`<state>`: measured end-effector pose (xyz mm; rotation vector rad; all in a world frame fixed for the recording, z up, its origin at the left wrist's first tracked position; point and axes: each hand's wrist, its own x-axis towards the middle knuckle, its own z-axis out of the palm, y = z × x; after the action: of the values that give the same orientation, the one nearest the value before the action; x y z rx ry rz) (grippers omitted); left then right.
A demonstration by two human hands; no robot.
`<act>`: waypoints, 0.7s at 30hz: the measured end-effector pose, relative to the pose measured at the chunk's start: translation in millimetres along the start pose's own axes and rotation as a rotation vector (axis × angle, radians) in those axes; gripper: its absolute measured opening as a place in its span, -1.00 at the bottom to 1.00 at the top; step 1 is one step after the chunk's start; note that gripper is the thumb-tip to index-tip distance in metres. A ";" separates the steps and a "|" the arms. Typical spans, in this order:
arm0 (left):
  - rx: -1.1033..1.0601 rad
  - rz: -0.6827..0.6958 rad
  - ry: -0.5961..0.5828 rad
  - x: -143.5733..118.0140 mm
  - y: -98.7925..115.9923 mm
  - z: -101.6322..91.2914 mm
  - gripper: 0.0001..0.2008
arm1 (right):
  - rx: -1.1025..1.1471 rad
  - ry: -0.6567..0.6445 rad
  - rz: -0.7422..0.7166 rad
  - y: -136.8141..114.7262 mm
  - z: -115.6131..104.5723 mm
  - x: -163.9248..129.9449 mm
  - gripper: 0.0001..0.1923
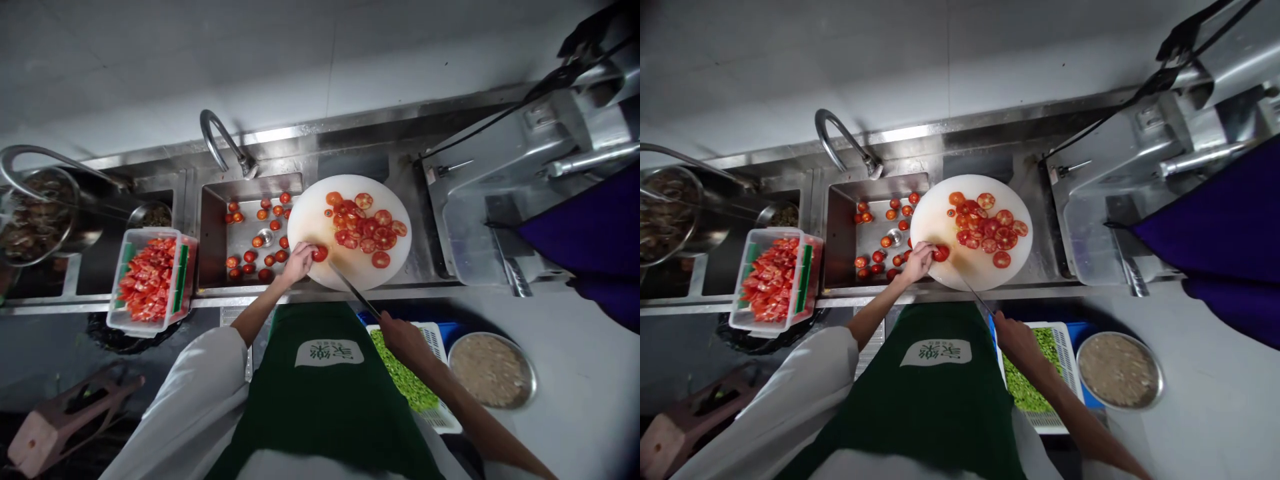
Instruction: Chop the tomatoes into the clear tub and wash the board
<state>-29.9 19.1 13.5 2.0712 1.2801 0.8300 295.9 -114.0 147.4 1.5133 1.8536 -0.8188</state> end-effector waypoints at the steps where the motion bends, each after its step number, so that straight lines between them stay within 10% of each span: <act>1: -0.030 0.002 -0.070 6.3 -2.9 -8.1 -0.65 | 0.009 0.005 0.011 11.1 7.8 -9.1 -0.72; 6: -0.176 0.064 -0.417 35.4 -16.3 -31.2 -0.49 | 0.076 0.113 0.086 18.2 21.7 -11.4 -0.71; 15: -0.056 -0.073 0.052 -8.9 16.2 24.7 -0.75 | 0.110 0.161 0.114 -44.4 -2.3 26.5 -0.65; 21: 0.060 0.086 -0.053 -1.2 18.4 22.3 -0.86 | 0.060 0.125 0.082 -52.6 -15.4 1.1 -0.65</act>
<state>-3.3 7.9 12.2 2.1944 1.2082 0.7775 243.0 -109.7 160.8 1.7018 1.8566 -0.7631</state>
